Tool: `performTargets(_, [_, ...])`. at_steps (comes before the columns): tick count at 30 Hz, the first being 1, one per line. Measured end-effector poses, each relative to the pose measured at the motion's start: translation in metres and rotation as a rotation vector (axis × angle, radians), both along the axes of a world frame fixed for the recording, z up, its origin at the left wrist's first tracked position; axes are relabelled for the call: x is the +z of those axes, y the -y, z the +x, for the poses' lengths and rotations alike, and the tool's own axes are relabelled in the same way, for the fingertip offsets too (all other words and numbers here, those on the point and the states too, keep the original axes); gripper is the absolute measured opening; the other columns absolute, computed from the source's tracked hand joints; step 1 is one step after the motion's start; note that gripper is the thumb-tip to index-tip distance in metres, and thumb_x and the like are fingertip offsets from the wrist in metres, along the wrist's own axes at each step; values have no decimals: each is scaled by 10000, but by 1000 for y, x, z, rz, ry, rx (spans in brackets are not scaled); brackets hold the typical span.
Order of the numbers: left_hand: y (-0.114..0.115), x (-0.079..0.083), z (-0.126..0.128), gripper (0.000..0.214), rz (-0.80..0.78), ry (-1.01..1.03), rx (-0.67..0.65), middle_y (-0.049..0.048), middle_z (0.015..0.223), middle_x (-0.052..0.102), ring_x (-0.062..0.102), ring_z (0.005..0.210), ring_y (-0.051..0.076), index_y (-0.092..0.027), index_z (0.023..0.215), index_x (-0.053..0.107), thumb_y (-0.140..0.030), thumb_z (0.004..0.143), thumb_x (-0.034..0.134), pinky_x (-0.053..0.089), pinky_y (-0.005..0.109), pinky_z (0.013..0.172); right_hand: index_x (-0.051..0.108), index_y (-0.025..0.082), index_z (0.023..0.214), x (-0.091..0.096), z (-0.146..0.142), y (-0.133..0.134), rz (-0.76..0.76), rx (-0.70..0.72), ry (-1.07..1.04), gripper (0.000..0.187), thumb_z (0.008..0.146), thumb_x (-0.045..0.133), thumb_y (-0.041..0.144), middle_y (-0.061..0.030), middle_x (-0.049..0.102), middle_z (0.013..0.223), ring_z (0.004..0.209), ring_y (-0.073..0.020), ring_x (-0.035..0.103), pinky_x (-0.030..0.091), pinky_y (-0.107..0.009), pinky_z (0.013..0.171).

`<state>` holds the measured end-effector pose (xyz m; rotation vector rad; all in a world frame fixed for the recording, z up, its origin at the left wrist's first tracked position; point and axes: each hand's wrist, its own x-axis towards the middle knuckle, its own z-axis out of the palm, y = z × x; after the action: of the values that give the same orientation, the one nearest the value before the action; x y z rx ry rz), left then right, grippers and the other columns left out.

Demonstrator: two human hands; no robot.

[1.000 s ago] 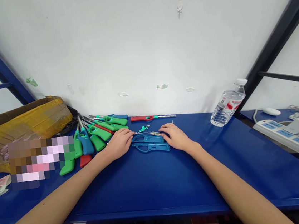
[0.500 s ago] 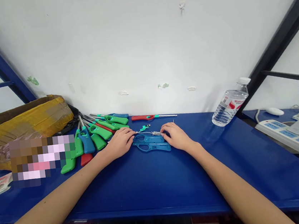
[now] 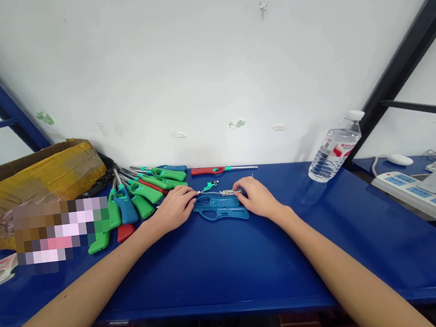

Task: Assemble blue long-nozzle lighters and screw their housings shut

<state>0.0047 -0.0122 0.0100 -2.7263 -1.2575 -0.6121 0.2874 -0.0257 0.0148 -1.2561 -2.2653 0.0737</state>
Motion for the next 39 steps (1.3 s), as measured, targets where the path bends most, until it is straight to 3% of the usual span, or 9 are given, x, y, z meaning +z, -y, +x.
performTargets(21, [5, 4, 2, 289, -15, -42, -12, 109, 1114, 617, 529, 1105, 246, -144, 1145, 643, -214, 959, 434, 438, 404, 992, 640, 187, 1042, -5, 0, -1, -4, -21, 4, 226, 934, 464, 281, -94, 709, 1039, 991, -259, 608, 480, -430, 901])
performTargets(39, [0, 7, -4, 301, -21, 50, -14, 124, 1174, 594, 508, 1163, 259, -145, 1180, 613, -196, 941, 437, 436, 439, 1033, 652, 195, 1083, -7, -1, -3, 10, 17, -13, 237, 899, 511, 242, -101, 703, 1035, 1003, -273, 608, 490, -467, 897])
